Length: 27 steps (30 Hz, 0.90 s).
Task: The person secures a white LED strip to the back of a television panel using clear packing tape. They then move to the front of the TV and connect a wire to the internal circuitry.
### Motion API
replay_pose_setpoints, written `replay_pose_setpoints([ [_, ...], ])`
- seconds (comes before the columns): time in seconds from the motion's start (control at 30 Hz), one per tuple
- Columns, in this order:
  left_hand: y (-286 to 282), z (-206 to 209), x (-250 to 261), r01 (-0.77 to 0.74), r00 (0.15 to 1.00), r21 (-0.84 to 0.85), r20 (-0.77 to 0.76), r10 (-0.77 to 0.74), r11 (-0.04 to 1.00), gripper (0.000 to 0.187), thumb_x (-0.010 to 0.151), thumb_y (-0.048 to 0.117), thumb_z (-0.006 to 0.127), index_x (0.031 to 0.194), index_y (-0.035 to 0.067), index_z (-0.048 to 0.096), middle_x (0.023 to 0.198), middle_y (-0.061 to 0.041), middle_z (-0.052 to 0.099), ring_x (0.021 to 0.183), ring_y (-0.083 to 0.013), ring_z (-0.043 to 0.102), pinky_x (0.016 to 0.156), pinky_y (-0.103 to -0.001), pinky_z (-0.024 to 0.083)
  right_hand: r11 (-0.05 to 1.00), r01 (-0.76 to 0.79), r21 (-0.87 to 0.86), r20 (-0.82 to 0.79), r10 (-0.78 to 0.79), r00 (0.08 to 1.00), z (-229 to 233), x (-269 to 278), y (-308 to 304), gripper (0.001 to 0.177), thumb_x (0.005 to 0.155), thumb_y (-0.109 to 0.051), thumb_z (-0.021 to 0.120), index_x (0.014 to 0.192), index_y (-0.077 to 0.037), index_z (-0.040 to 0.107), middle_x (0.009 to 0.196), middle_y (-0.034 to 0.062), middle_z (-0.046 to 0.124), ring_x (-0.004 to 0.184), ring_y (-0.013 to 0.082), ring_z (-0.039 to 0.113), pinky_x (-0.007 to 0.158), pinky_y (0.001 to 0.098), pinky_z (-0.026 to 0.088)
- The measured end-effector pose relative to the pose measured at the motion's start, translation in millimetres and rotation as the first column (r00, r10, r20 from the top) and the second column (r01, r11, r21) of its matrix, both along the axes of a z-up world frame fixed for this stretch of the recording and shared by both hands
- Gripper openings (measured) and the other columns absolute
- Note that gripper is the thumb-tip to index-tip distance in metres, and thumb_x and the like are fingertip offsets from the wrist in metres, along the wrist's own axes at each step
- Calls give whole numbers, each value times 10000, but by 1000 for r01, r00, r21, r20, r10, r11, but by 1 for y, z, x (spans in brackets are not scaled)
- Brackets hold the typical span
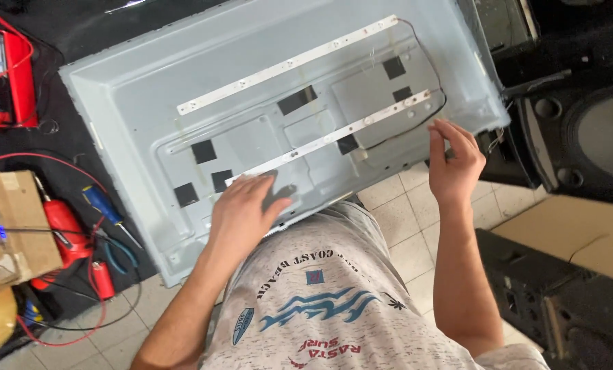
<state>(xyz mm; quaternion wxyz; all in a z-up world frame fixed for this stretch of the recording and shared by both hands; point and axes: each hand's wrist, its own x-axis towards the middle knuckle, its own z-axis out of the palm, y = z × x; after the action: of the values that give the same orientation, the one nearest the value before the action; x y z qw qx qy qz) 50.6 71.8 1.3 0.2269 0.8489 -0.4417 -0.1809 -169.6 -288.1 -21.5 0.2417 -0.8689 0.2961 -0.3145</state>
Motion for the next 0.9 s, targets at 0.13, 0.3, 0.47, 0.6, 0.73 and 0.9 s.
replay_pose_setpoints([
  [0.13,-9,5,-5,-149,988,0,40,149,989,515,1011,553,768,1346,163,795,1170,-106,832,1136,-325,784,1035,-461,584,991,-124,47,-104,128,986,2,33,-49,145,1159,-135,838,1299,-150,871,1102,-1,837,1110,218,801,1016,391,622],
  [0.3,-38,5,-23,-371,918,-110,105,382,922,417,1012,432,860,1294,125,833,1103,-120,844,1065,-329,804,942,-441,622,781,-624,33,-274,607,746,-10,98,-80,672,998,-291,894,1533,48,671,1517,307,670,1453,468,589,1227,600,454],
  [0.47,-85,30,-57,-488,868,-106,47,495,866,405,1015,395,874,1289,98,838,1071,-132,844,1049,-343,806,912,-456,632,598,-802,-3,-563,662,496,-44,135,-115,727,1141,-597,570,1640,-69,573,1710,147,538,1600,339,456,1260,607,399],
  [0.6,-94,32,-82,-570,816,-123,31,577,813,393,997,345,899,1287,86,839,1069,-127,850,1051,-329,809,926,-451,636,567,-818,99,-682,637,360,-34,133,-140,640,1210,-548,411,1727,-179,484,1779,32,478,1658,251,379,1351,537,263],
  [0.73,-85,35,-97,-622,779,-87,42,626,779,352,1017,292,883,1280,61,841,1059,-163,847,1041,-385,805,924,-510,632,561,-824,80,-656,652,380,-27,123,-167,499,1235,-408,447,1685,-227,567,1734,-24,549,1628,244,440,1326,539,327],
  [0.9,-68,54,-93,-634,767,-45,90,635,772,415,1073,272,806,1370,-17,785,1274,-153,824,1071,-284,808,975,-423,642,642,-740,199,-290,760,582,-9,103,-216,433,1104,24,701,1537,31,680,1583,217,662,1581,415,472,1278,607,408],
])
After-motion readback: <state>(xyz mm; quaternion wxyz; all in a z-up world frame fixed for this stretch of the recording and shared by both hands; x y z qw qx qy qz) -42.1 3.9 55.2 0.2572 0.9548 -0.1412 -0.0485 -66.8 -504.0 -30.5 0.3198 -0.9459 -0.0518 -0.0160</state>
